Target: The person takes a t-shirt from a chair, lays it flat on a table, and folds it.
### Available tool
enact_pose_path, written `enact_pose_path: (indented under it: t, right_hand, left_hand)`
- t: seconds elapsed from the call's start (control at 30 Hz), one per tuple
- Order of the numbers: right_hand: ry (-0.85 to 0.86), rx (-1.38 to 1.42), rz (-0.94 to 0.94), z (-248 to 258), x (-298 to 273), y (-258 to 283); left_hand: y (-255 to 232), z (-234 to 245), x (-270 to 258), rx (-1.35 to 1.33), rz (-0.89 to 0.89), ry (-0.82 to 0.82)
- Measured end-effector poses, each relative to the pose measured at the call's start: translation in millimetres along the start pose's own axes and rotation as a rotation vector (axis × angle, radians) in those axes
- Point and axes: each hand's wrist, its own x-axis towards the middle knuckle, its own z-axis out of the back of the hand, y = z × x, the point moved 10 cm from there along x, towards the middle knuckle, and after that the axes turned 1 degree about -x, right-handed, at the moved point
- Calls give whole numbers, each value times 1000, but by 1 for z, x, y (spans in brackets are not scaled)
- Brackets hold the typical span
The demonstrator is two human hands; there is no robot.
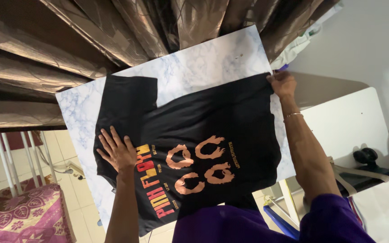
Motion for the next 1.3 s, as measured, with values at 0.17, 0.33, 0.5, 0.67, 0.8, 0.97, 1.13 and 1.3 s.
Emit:
enact_pose_path:
  t: [0.17,0.33,0.5,0.67,0.8,0.97,1.13,1.3]
  right_hand:
    - [158,-86,-52,-16,4,4]
    - [161,442,18,-25,27,20]
    - [186,676,-275,-39,50,12]
    - [100,554,-201,-33,32,4]
    - [-66,283,139,10,-18,3]
    - [24,-21,68,37,-134,-16]
    - [150,-69,-275,49,-191,-13]
    - [381,-229,-247,27,-205,-20]
  left_hand:
    - [-5,5,0,-19,0,-1]
    - [-6,6,1,-21,4,12]
    - [-6,5,0,-25,14,14]
    - [-7,4,0,-27,17,33]
    - [-5,5,-1,-25,7,22]
    - [-4,3,1,-41,6,43]
    - [1,-4,3,-16,41,89]
    - [6,-11,7,-12,33,121]
